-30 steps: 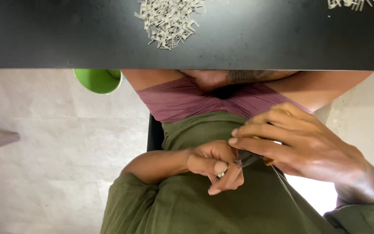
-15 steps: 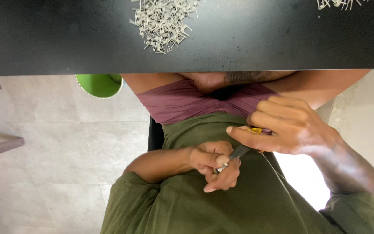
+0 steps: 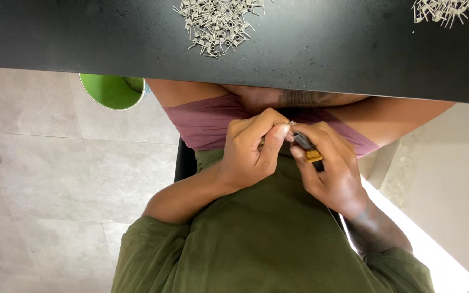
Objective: The person uses pliers to trim the ends of small metal fasteners one by one. They pick up each fastener from a pile on the table, hold it with the pliers, and cut off the excess length, then place the trimmed piece back on the table.
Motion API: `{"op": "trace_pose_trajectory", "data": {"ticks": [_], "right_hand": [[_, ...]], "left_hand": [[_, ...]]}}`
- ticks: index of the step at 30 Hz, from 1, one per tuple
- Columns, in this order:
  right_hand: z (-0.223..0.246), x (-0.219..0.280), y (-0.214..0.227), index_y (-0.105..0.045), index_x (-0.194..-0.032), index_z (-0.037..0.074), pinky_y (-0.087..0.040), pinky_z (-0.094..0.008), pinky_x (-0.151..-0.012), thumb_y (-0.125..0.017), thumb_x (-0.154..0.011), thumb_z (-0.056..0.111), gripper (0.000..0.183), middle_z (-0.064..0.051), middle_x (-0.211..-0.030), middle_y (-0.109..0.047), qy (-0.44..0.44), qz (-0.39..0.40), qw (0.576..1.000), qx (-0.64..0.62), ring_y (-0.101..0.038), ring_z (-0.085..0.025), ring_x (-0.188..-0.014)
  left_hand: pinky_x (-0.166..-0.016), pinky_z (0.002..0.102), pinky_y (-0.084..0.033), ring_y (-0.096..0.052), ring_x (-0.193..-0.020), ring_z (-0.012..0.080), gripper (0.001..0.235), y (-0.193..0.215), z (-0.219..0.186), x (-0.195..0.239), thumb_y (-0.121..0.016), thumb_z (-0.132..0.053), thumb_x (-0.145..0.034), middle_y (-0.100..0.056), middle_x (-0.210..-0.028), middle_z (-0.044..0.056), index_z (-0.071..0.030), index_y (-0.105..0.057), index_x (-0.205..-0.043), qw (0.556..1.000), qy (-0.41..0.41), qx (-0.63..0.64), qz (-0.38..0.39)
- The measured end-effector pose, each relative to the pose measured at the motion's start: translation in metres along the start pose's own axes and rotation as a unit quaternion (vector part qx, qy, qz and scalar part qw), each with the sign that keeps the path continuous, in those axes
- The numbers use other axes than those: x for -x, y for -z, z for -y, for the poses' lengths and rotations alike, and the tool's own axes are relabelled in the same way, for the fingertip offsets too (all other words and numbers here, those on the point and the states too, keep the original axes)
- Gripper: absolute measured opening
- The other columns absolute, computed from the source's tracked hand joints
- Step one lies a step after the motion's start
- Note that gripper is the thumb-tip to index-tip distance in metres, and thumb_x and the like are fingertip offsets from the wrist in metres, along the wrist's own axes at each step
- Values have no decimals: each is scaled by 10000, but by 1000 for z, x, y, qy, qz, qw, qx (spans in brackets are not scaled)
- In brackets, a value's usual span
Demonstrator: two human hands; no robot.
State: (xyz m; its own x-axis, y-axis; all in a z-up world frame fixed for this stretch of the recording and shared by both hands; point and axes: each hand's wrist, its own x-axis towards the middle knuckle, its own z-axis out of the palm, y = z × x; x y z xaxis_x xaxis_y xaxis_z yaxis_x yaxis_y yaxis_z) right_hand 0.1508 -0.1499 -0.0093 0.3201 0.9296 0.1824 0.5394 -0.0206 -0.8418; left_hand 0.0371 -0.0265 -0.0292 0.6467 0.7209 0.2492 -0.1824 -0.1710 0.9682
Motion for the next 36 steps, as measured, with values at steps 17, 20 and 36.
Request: {"op": "trace_pose_trajectory", "data": {"ticks": [17,20,36], "right_hand": [[-10,4,-1,-707,-1147,-7,-478,-405,-580,-673,-980,114,209,-149,-857,-666,-44,-11,999,-6,-604,-358,-632],[-11,-3,6,-721,-1131,-7,-465,-402,-540,-686,-973,127,210,-145,-789,-633,-28,8,999,-12,-579,-336,-580],[-21,-16,35,-726,-1098,22,-436,-389,-458,-614,-1021,161,195,-109,-674,-533,39,102,993,34,-513,-310,-486]], "left_hand": [[-458,254,-425,-417,-531,50,251,12,-7,-4,-552,-160,-1057,-582,-591,39,-62,-661,-853,990,111,76,37],[-487,216,-407,-383,-576,36,273,16,-10,-3,-528,-180,-1073,-509,-580,-5,-61,-649,-860,973,174,135,71],[-318,109,-296,-318,-361,-40,405,7,-2,2,-461,-201,-1098,-433,-499,1,29,-584,-789,741,406,521,118]]}}
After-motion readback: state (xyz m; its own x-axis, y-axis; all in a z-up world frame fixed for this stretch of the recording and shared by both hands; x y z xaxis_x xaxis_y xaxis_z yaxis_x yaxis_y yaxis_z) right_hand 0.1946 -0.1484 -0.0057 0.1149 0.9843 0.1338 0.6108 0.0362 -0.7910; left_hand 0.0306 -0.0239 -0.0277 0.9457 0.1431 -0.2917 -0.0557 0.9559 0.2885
